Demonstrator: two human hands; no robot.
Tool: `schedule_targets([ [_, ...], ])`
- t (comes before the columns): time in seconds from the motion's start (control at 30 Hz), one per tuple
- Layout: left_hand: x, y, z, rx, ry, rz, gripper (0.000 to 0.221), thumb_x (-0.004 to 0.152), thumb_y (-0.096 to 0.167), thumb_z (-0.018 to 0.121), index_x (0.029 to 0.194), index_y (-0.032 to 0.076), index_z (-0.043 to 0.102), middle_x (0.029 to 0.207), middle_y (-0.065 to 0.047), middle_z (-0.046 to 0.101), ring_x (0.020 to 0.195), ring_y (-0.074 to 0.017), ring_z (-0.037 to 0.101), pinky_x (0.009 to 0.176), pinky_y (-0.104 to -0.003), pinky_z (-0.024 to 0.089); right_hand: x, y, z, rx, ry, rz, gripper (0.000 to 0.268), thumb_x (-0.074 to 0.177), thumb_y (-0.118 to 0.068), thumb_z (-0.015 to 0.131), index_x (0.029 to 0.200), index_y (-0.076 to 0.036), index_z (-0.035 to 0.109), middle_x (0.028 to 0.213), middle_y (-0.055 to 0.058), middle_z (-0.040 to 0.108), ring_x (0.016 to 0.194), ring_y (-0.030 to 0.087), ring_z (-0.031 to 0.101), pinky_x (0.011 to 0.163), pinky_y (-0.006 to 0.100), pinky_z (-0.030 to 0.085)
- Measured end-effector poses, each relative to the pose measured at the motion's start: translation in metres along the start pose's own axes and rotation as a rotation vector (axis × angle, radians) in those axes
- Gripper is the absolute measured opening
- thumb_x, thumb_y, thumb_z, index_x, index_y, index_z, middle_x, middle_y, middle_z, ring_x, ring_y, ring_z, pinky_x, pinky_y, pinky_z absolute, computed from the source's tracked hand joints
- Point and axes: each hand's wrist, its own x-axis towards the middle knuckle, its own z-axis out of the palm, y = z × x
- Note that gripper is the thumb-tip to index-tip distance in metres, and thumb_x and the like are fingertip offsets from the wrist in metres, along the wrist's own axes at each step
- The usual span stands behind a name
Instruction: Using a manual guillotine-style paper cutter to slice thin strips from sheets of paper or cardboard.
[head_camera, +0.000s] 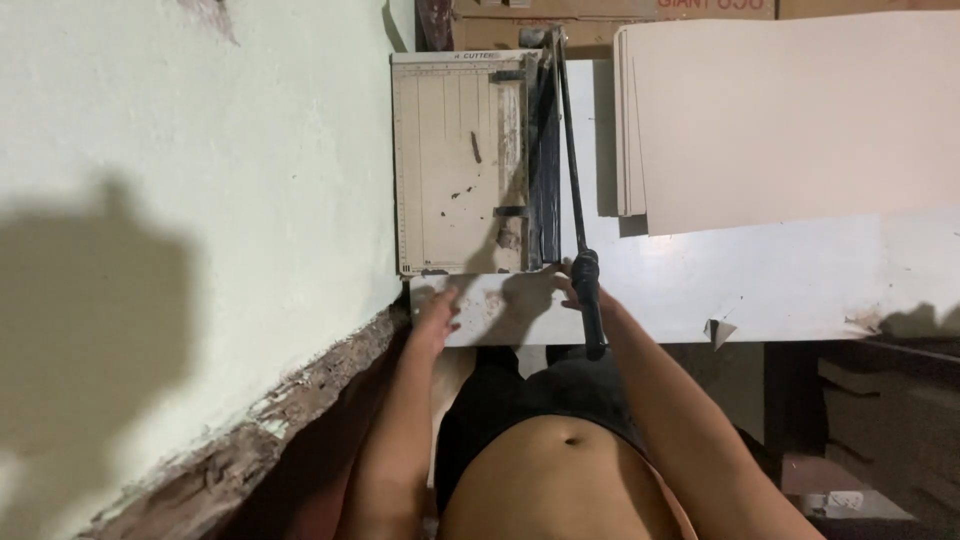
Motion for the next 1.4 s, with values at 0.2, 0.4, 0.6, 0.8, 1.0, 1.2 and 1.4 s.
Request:
schedule_targets([
  [0.2,-0.006,0.052,0.004,-0.419,0.001,0.013,0.079,0.106,0.025,0.055,0.163,0.001,0.007,0.169,-0.02,0.014,0.152,-0.041,0.028,0.118,-0.06,0.034,0.064,0.063,-0.012,0.173,-0.208,-0.004,0.097,0.078,-0.003,0.081,0.162,-0.019,0.034,0.149,0.013,0.056,0.129,0.03,0.061,0.09,0.042,0.062],
  [0.4,0.027,0.032,-0.002,-0.495,-0.023,0.05,0.074,0.103,0.025,0.061,0.158,0.001,0.017,0.167,-0.02,0.014,0.153,-0.0426,0.027,0.119,-0.066,0.025,0.035,0.037,-0.002,0.441,-0.35,-0.084,0.126,0.058,0.004,0.094,0.162,-0.02,0.028,0.156,0.01,0.046,0.134,0.031,0.056,0.076,0.044,0.065],
  [0.6,-0.021,0.057,0.003,-0.59,0.043,0.031,0.072,0.105,0.023,0.056,0.16,0.005,0.014,0.171,-0.018,0.005,0.152,-0.0372,0.031,0.121,-0.064,0.023,0.073,0.091,-0.006,0.252,-0.397,-0.224,0.109,0.049,-0.008,0.099,0.147,-0.017,0.051,0.123,0.011,0.07,0.108,0.023,0.066,0.075,0.039,0.064],
  [0.8,-0.02,0.071,0.007,-0.541,-0.014,-0.022,0.09,0.103,0.038,0.06,0.164,0.008,0.001,0.171,-0.016,-0.004,0.155,-0.0364,0.02,0.123,-0.061,0.02,-0.047,-0.133,0.035,-0.175,0.029,0.179,0.06,0.088,-0.053,0.077,0.141,-0.027,0.065,0.124,0.007,0.072,0.099,0.026,0.067,0.072,0.041,0.057],
  [1.0,-0.018,0.074,0.033,-0.408,0.059,-0.01,0.089,0.101,0.039,0.066,0.163,0.008,0.01,0.169,-0.02,0.004,0.151,-0.0387,0.029,0.121,-0.059,0.032,-0.06,-0.134,-0.114,0.4,0.712,0.091,0.052,0.101,-0.036,0.069,0.134,-0.008,0.041,0.115,0.016,0.061,0.096,0.035,0.07,0.083,0.059,0.058],
  [1.2,-0.048,0.097,0.06,-0.202,0.057,-0.031,0.097,0.099,0.04,0.065,0.164,0.007,0.001,0.171,-0.018,-0.002,0.154,-0.04,0.021,0.124,-0.058,0.026,-0.066,-0.213,-0.16,0.761,0.724,0.08,0.048,0.103,-0.045,0.063,0.13,-0.006,0.056,0.115,0.007,0.065,0.085,0.017,0.07,0.064,0.025,0.062],
  [1.4,-0.059,0.101,0.057,-0.024,0.048,-0.047,0.092,0.101,0.043,0.061,0.164,0.008,0.004,0.171,-0.018,0.002,0.153,-0.0407,0.022,0.124,-0.058,0.028,-0.061,-0.204,-0.171,0.438,0.693,0.166,0.078,0.101,-0.044,0.076,0.147,0.0,0.032,0.14,0.03,0.053,0.124,0.041,0.063,0.1,0.053,0.057],
])
